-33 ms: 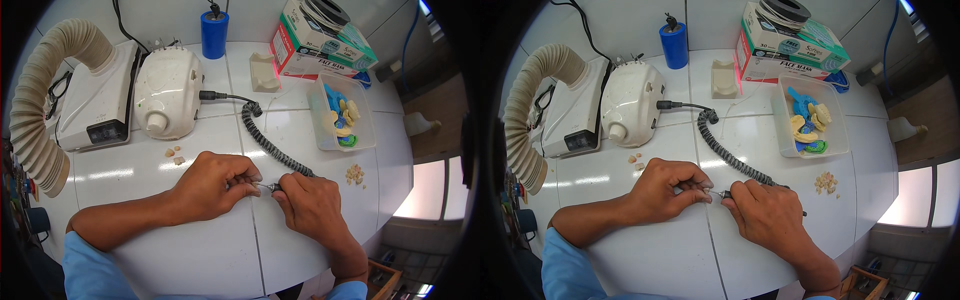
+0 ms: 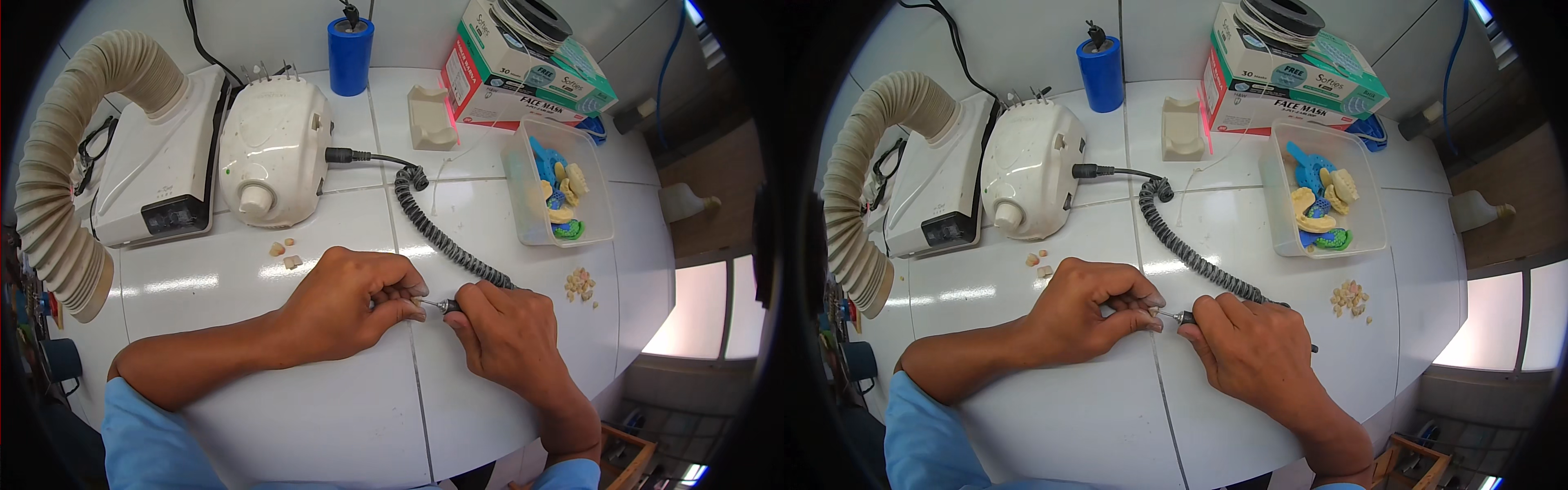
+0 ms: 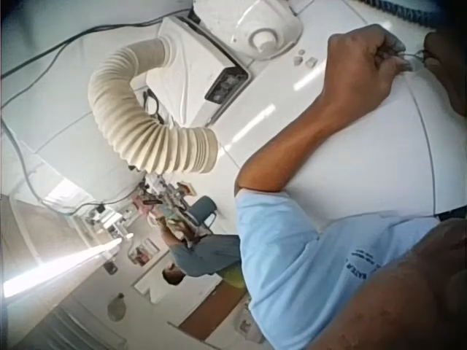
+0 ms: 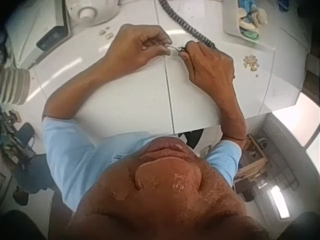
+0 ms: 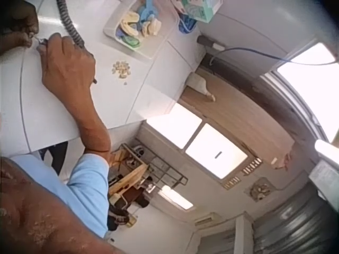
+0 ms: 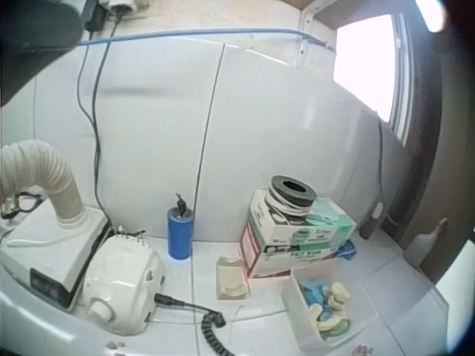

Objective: The recorder uses a handheld rotary tool to polish a dental prosthesis (tooth crown).

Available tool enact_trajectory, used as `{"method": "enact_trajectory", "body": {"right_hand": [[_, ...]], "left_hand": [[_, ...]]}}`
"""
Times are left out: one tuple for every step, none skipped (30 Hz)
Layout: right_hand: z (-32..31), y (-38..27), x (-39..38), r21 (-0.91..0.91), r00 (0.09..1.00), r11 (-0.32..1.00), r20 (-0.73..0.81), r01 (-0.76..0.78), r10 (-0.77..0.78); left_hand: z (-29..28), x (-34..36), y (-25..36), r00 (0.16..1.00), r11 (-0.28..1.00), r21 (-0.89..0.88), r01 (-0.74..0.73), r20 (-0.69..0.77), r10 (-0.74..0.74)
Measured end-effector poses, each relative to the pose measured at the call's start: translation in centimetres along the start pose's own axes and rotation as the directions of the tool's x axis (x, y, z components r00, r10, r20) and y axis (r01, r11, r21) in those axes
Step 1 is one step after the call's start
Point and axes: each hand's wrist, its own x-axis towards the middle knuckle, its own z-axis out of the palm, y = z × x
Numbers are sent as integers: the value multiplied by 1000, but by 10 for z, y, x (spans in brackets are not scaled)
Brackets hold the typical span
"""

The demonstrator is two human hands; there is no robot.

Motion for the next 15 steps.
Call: {"method": "enact_trajectory", "body": {"right_hand": [[-1, 0, 0, 3, 1000, 1000, 5, 7, -7], [0, 0, 0, 3, 1000, 1000, 5, 7, -7], [0, 0, 0, 0, 1000, 1000, 8, 8, -8], [1, 1, -1, -2, 1000, 1000, 11, 7, -7], [1, 1, -1, -1, 1000, 1000, 13, 7, -7], [0, 1, 0, 1, 1000, 1000, 13, 8, -8], [0, 1, 0, 3, 1000, 1000, 13, 9, -10], [0, 1, 0, 2, 1000, 1000, 13, 10, -10], [0, 1, -1, 6, 1000, 1000, 14, 2, -2], [0, 0, -1, 10, 1000, 1000, 15, -6, 6], [0, 0, -1, 10, 1000, 1000, 15, -5, 5], [0, 0, 0, 8, 1000, 1000, 18, -1, 1], [0, 0, 0, 4, 1000, 1000, 22, 2, -3], [0, 0, 0, 4, 1000, 1000, 22, 2, -2], [-1, 1, 0, 10, 1000, 1000, 23, 6, -7]], "left_hand": [[0, 0, 0, 1000, 1000, -4, -3, -4, 3], [0, -1, -1, 1000, 1000, -8, -5, -8, 5], [0, -1, 0, 1000, 1000, -7, -5, -9, 5], [0, 0, 1, 1000, 1000, -5, 0, -3, 0], [-1, 0, 1, 1000, 1000, -2, 6, 3, -6], [0, 0, 1, 1000, 1000, -3, 7, 4, -7], [-1, 0, 1, 1000, 1000, -3, 9, 9, -9], [-1, 0, 0, 1000, 1000, -4, 11, 14, -11], [0, 0, 0, 1000, 1000, -4, 11, 14, -11], [0, 0, 0, 1000, 1000, -4, 5, 9, -5], [0, -1, 0, 1000, 1000, -4, 0, 3, 0], [0, -1, 0, 1000, 1000, -4, 1, 3, -1], [-1, -1, 0, 1000, 1000, -6, 4, 9, -4], [-1, 0, 0, 1000, 1000, -9, 6, 14, -6], [-1, 0, 0, 1000, 1000, -9, 6, 14, -6]]}}
